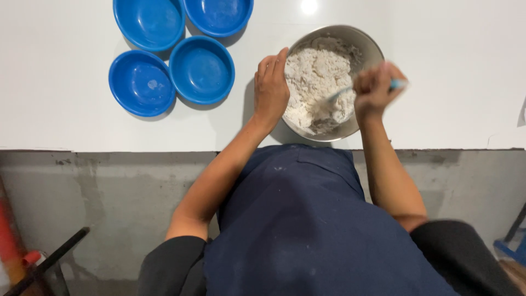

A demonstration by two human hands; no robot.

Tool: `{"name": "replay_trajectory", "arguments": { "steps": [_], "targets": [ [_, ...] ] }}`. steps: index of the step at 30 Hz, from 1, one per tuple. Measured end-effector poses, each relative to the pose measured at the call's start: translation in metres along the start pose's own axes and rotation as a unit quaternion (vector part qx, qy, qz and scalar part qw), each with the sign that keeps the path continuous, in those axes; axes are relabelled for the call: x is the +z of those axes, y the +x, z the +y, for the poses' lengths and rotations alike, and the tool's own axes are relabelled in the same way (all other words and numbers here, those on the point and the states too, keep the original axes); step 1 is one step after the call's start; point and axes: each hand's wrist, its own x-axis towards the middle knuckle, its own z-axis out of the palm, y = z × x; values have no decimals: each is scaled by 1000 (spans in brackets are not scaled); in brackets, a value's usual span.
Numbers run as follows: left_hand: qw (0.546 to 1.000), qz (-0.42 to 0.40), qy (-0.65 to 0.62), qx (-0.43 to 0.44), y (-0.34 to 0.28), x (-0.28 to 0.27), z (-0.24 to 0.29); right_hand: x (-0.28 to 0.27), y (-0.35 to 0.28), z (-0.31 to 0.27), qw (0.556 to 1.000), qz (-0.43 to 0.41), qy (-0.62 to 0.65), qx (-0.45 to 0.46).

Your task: Pour liquids and sugar into a bowl of flour and mix with a spatula.

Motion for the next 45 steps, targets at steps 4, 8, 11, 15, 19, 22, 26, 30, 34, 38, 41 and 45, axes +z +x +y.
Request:
{"name": "replay_trajectory", "arguments": {
  "steps": [4,8,11,15,19,22,26,30,34,38,41,45],
  "targets": [
    [1000,-3,9,-4,1,-1,0,25,26,-9,999,-43,7,-4],
    [1000,15,13,-4,-3,2,-2,-2,35,-49,988,-155,-13,-17],
    [1000,5,23,-10,-2,4,-2,-27,40,-87,964,-242,-106,-19],
    [1000,17,21,-1,-2,5,-2,-10,19,-115,920,-270,-267,99],
    [997,-11,-67,-23,-6,-10,2,-5,-9,-113,942,-177,-287,7],
    [997,-34,-74,-19,-15,-20,2,-29,-26,-98,980,41,-192,25],
    [988,-91,-116,-41,-28,-35,4,-36,-36,-66,989,123,-66,45],
    [988,-77,-136,-1,-40,-29,-6,-50,-31,-36,968,197,106,110],
    [986,-100,-131,-17,-46,-28,-9,-42,-40,-29,970,186,100,124],
    [984,-118,-132,-34,-46,-32,-3,-8,-45,-23,983,126,73,108],
    [986,-99,-133,-22,-49,-33,-4,11,-43,-30,989,76,76,106],
    [987,-75,-141,-8,-53,-30,-8,-3,-32,-57,995,55,9,81]
  ]
}}
